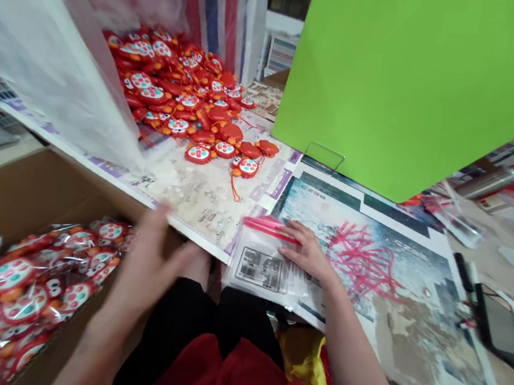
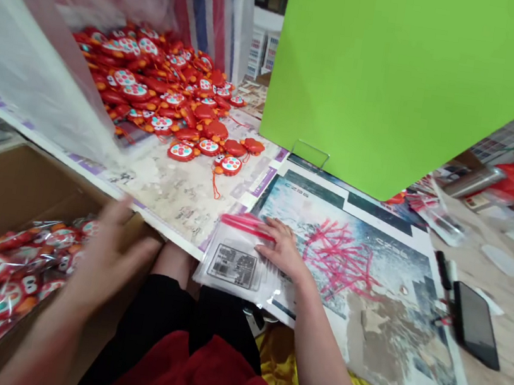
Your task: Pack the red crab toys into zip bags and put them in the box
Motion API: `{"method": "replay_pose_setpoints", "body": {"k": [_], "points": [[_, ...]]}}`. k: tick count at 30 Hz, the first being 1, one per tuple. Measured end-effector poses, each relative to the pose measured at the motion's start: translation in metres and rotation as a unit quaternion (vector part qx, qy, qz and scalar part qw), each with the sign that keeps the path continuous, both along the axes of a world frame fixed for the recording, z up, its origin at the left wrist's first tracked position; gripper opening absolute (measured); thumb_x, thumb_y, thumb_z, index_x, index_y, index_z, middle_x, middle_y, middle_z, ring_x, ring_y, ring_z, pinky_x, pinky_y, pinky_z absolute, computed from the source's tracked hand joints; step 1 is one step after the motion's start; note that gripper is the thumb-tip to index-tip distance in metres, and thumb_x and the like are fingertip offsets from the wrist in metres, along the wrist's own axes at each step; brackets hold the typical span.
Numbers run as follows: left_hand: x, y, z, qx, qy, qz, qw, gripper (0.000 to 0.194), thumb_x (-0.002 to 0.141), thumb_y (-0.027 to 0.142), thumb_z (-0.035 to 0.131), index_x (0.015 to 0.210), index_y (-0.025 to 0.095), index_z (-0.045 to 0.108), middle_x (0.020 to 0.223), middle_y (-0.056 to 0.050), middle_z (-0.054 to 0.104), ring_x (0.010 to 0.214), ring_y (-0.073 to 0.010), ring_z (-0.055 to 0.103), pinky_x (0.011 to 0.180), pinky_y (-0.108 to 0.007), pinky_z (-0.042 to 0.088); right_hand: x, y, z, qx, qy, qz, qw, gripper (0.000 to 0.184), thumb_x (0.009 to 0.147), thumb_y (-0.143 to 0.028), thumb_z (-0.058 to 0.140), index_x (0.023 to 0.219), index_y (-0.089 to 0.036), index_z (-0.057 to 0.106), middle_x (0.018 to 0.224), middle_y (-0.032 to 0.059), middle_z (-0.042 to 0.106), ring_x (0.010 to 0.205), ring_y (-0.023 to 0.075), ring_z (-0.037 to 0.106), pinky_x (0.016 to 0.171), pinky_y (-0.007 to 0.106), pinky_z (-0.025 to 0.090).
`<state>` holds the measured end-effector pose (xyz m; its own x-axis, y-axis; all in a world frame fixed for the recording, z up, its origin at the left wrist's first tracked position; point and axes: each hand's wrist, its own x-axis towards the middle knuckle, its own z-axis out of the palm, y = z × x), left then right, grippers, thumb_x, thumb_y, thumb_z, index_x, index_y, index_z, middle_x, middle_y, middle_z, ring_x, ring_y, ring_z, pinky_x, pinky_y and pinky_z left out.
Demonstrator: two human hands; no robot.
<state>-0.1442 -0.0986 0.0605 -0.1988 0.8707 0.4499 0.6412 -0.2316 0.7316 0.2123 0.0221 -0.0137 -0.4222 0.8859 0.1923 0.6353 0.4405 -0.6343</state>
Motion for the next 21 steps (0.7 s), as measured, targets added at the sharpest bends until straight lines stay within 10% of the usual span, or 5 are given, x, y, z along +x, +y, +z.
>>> {"method": "replay_pose_setpoints", "body": {"k": [4,10,21], "points": [[0.077,0.014,-0.044,-0.151,0.180,-0.220,0.947,0.096,0.069,0.052,0.083,0.151,0.027,0.038,0.164,-0.016,0.024,0.151,-0.0410,0.022,0.118,-0.061,0.032,0.005,0.000,-0.003,0.005,0.000,0.006,1.000,0.049,0.086,-0.047,0.067,0.132,-0.029,0.064,0.149,0.0114,0.051,0.137,0.0324,0.047,0.114,0.056,0.035],[0.130,0.029,-0.073,-0.147,0.250,-0.275,0.917,0.059,0.087,0.036,0.069,0.142,0.025,0.052,0.155,-0.016,0.042,0.150,-0.0362,0.027,0.121,-0.062,0.027,0.013,0.009,-0.020,0.062,-0.018,-0.024,0.998,0.040,0.093,-0.043,0.052,0.127,-0.027,0.067,0.142,0.0117,0.058,0.133,0.0311,0.052,0.112,0.055,0.040],[0.075,0.072,-0.039,-0.176,0.220,-0.243,0.928,0.048,0.090,0.032,0.064,0.137,0.024,0.058,0.154,-0.012,0.045,0.148,-0.0318,0.034,0.121,-0.054,0.031,0.020,0.020,-0.050,0.144,-0.068,-0.110,0.981,0.039,0.094,-0.044,0.045,0.115,-0.028,0.074,0.129,0.0105,0.068,0.127,0.0353,0.057,0.100,0.057,0.049]]}}
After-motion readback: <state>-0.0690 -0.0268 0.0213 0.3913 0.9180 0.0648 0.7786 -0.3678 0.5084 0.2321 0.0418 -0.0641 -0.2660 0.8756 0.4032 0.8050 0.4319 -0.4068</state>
